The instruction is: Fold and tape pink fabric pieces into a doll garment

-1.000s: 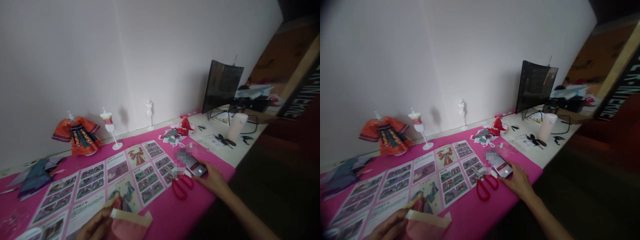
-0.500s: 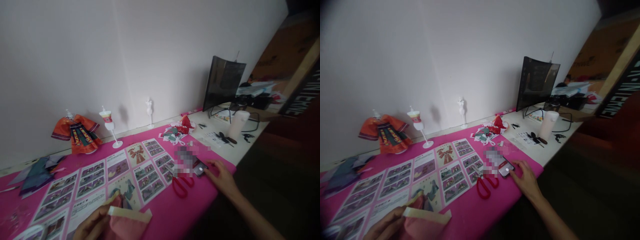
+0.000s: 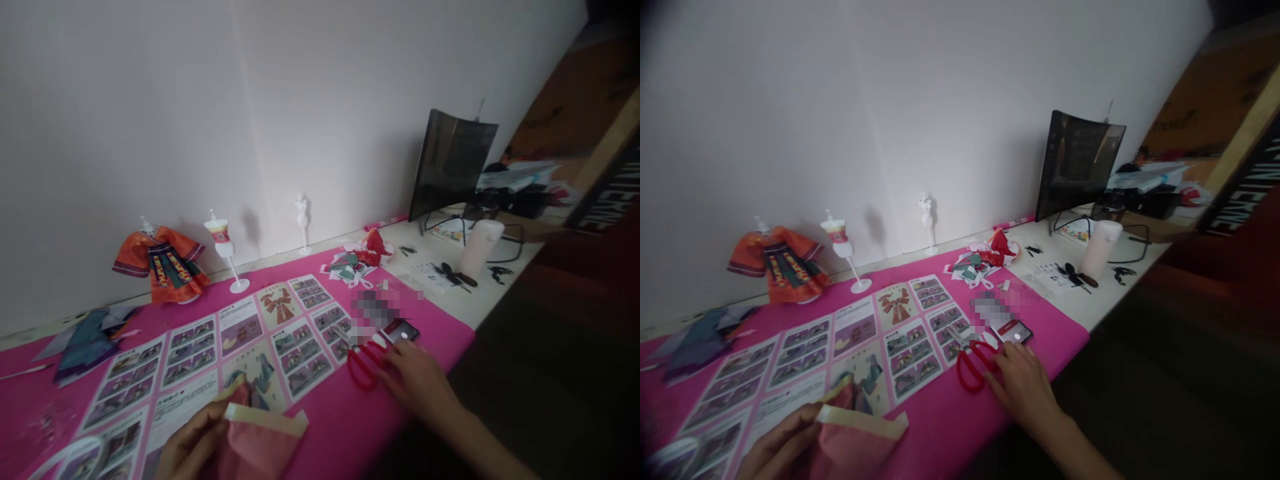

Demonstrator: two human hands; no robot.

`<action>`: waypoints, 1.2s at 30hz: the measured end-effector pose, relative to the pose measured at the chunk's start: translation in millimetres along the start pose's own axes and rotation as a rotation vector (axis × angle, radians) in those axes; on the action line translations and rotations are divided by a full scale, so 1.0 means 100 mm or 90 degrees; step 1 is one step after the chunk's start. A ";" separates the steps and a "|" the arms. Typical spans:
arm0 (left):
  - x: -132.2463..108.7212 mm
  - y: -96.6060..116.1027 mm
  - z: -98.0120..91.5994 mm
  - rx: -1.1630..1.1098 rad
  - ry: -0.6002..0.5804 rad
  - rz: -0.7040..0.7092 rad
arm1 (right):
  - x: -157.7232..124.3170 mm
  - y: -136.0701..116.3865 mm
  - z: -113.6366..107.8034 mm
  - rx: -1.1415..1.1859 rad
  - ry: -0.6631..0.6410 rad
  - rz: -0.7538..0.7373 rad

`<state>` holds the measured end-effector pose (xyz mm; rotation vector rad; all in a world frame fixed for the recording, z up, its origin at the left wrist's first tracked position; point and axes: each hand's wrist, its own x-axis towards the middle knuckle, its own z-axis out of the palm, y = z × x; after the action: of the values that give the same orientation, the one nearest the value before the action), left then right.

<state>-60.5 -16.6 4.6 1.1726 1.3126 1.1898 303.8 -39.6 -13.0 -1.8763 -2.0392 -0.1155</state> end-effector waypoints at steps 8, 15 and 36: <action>0.00 0.03 -0.03 0.013 -0.034 -0.004 | 0.07 -0.28 0.04 0.020 -0.051 0.069; -0.02 0.02 0.00 0.010 -0.030 0.016 | 0.08 -0.50 0.00 0.017 -0.090 0.075; -0.05 0.08 0.03 0.028 -0.020 0.027 | 0.27 -0.02 0.06 -0.159 -0.030 0.066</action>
<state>-57.0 -20.7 13.0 1.2510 1.3014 1.1730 299.3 -13.0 -9.5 -2.1491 -2.0310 -0.3157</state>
